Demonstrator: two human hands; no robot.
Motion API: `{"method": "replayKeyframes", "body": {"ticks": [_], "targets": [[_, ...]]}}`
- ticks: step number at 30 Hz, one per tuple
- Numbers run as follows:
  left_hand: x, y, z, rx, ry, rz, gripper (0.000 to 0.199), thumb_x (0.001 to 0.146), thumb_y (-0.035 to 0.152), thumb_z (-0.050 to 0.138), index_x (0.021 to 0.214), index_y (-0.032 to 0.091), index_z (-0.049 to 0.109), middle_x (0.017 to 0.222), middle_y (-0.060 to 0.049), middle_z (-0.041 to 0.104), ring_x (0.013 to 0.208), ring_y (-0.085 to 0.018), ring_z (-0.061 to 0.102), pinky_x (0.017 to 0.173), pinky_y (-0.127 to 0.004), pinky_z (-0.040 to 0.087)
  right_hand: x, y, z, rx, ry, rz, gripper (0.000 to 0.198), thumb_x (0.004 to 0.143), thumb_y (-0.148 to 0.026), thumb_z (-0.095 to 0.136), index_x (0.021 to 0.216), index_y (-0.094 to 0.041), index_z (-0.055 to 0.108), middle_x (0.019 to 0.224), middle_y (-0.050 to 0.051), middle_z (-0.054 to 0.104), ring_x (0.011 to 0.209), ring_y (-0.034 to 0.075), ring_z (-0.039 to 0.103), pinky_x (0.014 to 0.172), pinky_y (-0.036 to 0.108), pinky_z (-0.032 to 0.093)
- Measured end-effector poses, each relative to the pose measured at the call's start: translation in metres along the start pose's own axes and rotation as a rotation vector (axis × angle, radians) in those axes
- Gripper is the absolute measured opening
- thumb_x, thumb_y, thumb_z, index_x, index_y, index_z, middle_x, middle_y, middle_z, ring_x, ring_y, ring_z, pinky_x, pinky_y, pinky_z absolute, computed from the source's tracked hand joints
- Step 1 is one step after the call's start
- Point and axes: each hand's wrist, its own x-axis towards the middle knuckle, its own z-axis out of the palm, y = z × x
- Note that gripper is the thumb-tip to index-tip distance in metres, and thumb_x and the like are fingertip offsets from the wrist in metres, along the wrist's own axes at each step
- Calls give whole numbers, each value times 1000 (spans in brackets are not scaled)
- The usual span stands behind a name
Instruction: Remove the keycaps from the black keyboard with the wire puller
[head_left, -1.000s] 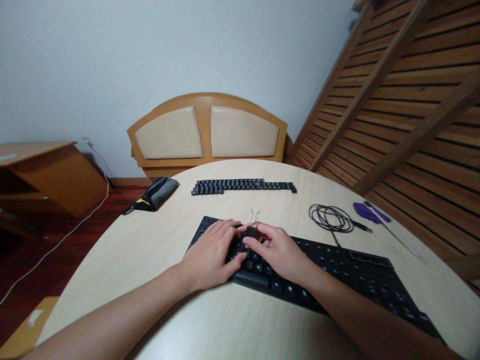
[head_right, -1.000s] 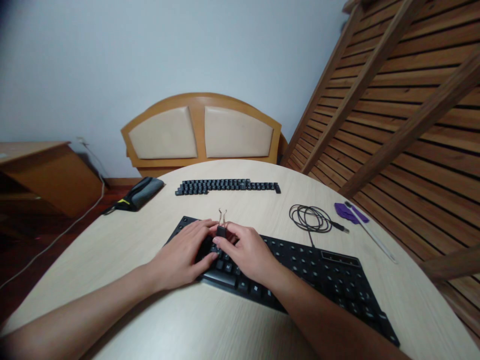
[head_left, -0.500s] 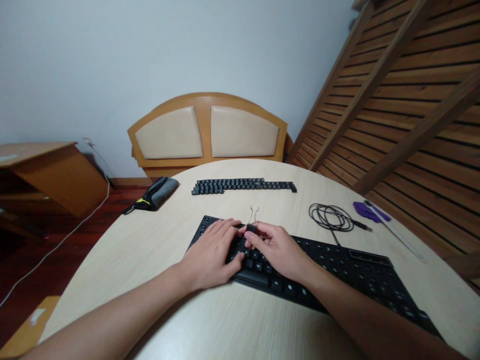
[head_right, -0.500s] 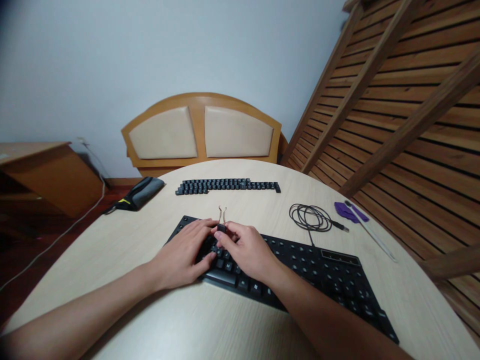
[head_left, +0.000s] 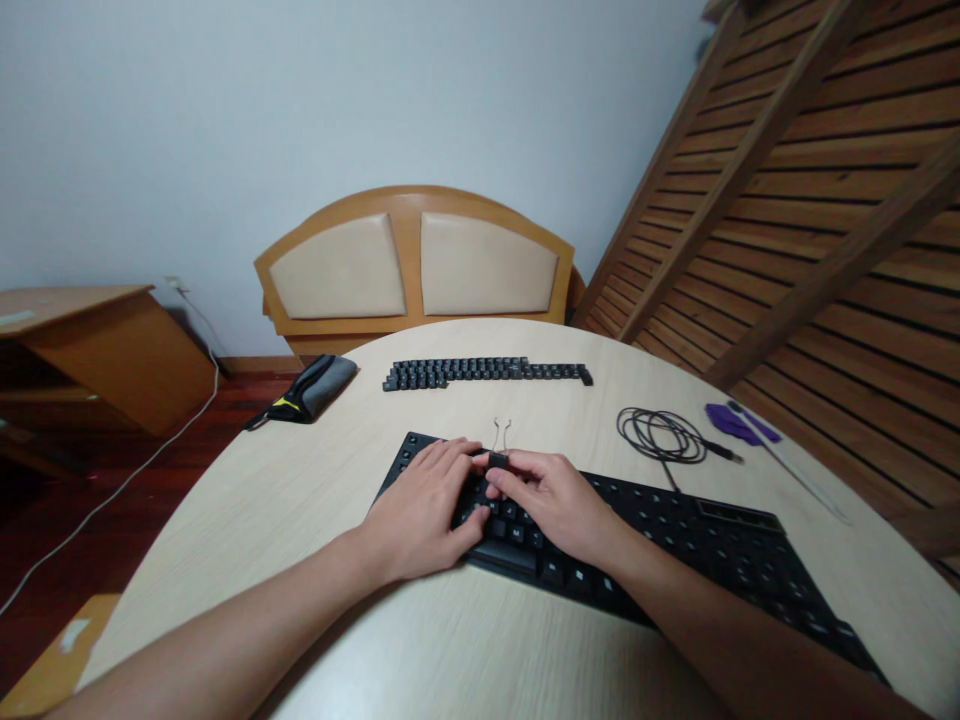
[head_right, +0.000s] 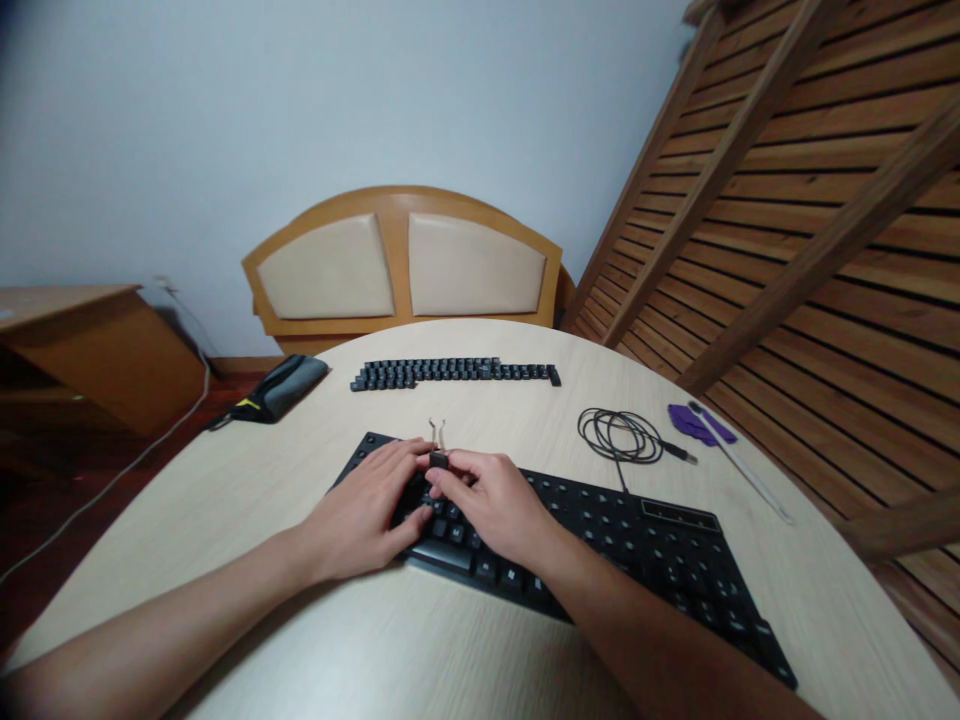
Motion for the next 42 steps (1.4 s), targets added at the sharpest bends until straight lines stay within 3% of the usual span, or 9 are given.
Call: {"method": "replayKeyframes", "body": {"ticks": [20,28,42], "targets": [[1,2,-2,-12,-9,-8,36,88,33,54,120,16,52,137,-15,53,131,-30,45,114,-51,34,0,1,1,28,17,13,25,93,-39,53,98,-18,67,82,3,69,82,18,65,73,27,50],[1,1,-2,-19,-6,-11,44,87,32,56,127,16,48,137,-15,54,131,-31,46,113,-53,35,1,3,1,-23,55,5,23,95,-38,50,94,-19,63,80,1,67,79,17,65,74,27,49],[1,2,-3,-10,-19,-12,35,87,33,56,119,17,52,138,-14,53,131,-30,46,113,-52,34,1,0,1,-60,80,27,26,97,-41,46,90,-19,59,78,1,65,74,15,63,68,26,47]]}}
